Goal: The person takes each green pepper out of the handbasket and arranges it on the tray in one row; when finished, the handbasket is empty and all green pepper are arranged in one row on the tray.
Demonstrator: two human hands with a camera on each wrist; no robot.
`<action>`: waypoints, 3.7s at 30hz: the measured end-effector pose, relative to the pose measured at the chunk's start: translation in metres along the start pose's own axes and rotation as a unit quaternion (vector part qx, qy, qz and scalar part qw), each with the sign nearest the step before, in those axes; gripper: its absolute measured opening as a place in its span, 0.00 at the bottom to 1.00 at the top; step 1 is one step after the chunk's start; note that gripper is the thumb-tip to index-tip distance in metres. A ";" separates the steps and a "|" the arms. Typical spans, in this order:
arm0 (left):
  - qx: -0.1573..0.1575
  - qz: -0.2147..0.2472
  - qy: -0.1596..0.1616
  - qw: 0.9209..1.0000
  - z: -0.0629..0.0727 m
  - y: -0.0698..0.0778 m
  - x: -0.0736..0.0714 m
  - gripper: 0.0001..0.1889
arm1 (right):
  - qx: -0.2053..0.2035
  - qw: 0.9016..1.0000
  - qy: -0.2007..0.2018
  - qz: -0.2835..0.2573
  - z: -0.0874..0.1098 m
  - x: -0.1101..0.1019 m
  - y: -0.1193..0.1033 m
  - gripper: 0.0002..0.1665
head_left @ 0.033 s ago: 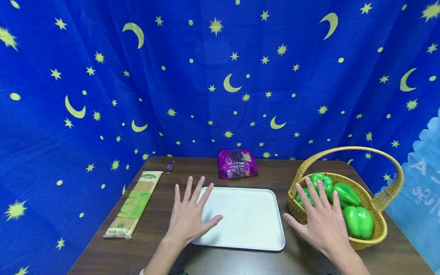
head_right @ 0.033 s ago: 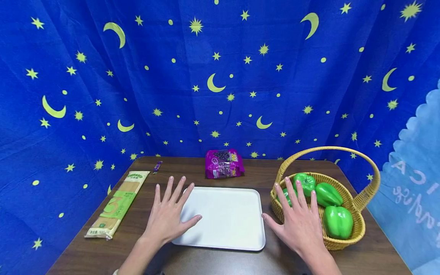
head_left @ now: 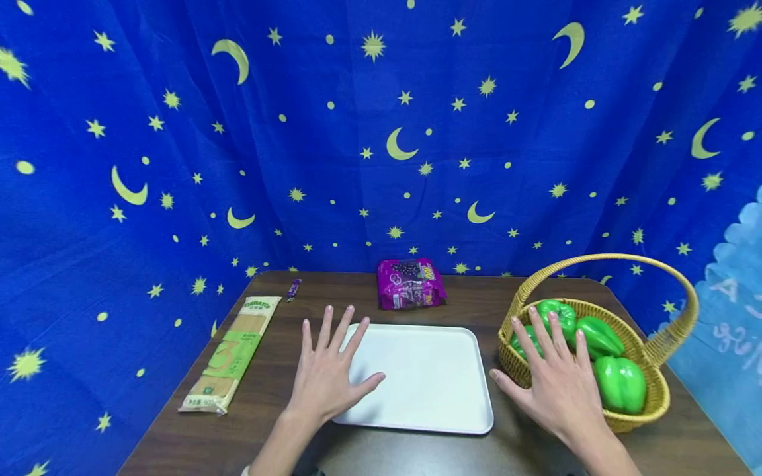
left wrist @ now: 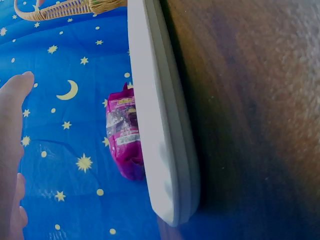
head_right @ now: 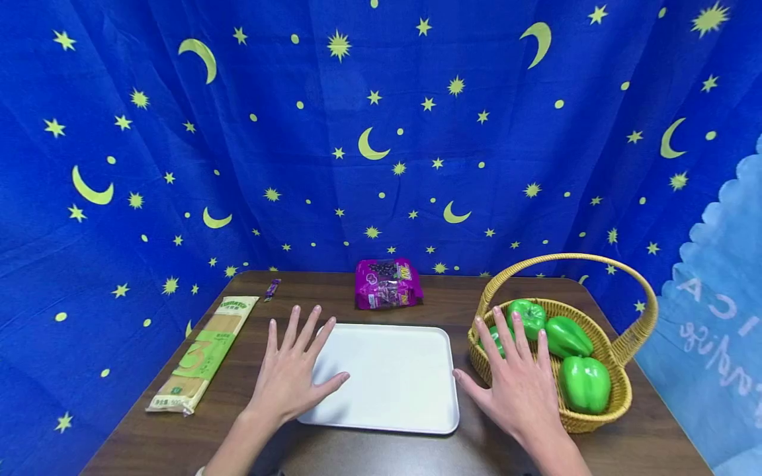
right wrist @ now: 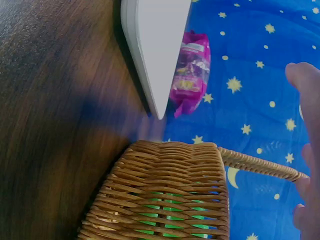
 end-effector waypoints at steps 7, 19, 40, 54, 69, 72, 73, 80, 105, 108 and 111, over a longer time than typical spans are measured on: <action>-0.003 0.059 0.011 0.998 0.001 -0.002 -0.002 0.49 | -0.010 0.998 0.043 -0.046 -0.003 -0.012 0.005 0.54; -0.186 0.417 -0.027 0.890 -0.001 -0.054 0.013 0.18 | 0.064 0.960 0.055 -0.267 -0.029 -0.042 0.070 0.24; -0.213 0.418 -0.140 0.872 0.008 -0.077 0.098 0.28 | 0.089 0.923 -0.120 -0.354 -0.069 -0.018 0.132 0.33; -0.210 0.383 -0.148 0.887 0.018 -0.077 0.108 0.20 | 0.082 0.913 -0.160 -0.367 -0.066 0.017 0.156 0.39; -0.225 0.348 -0.169 0.894 0.016 -0.073 0.111 0.20 | 0.052 0.917 -0.168 -0.357 -0.068 0.028 0.157 0.43; -0.226 0.345 -0.171 0.895 0.017 -0.073 0.111 0.20 | 0.047 0.918 -0.172 -0.355 -0.068 0.032 0.155 0.44; -0.225 0.344 -0.171 0.895 0.017 -0.073 0.111 0.20 | 0.046 0.918 -0.174 -0.354 -0.068 0.033 0.155 0.44; -0.225 0.344 -0.170 0.896 0.018 -0.073 0.110 0.21 | 0.044 0.921 -0.183 -0.341 -0.067 0.041 0.155 0.46; -0.225 0.330 -0.161 0.902 0.018 -0.072 0.106 0.20 | 0.046 0.935 -0.185 -0.301 -0.069 0.047 0.156 0.47; -0.227 0.327 -0.164 0.903 0.018 -0.072 0.105 0.21 | 0.055 0.932 -0.183 -0.307 -0.070 0.042 0.155 0.47; -0.228 0.326 -0.164 0.903 0.017 -0.072 0.106 0.21 | 0.064 0.931 -0.177 -0.313 -0.072 0.036 0.154 0.47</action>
Point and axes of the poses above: each hand's wrist, its own z-axis away from the middle knuckle, its own x-axis out of the palm, y = z × x, the point moved 4 cm from there along -z, towards the middle knuckle, and after that the axes turned 1 degree about -z, right-handed, at the moved point
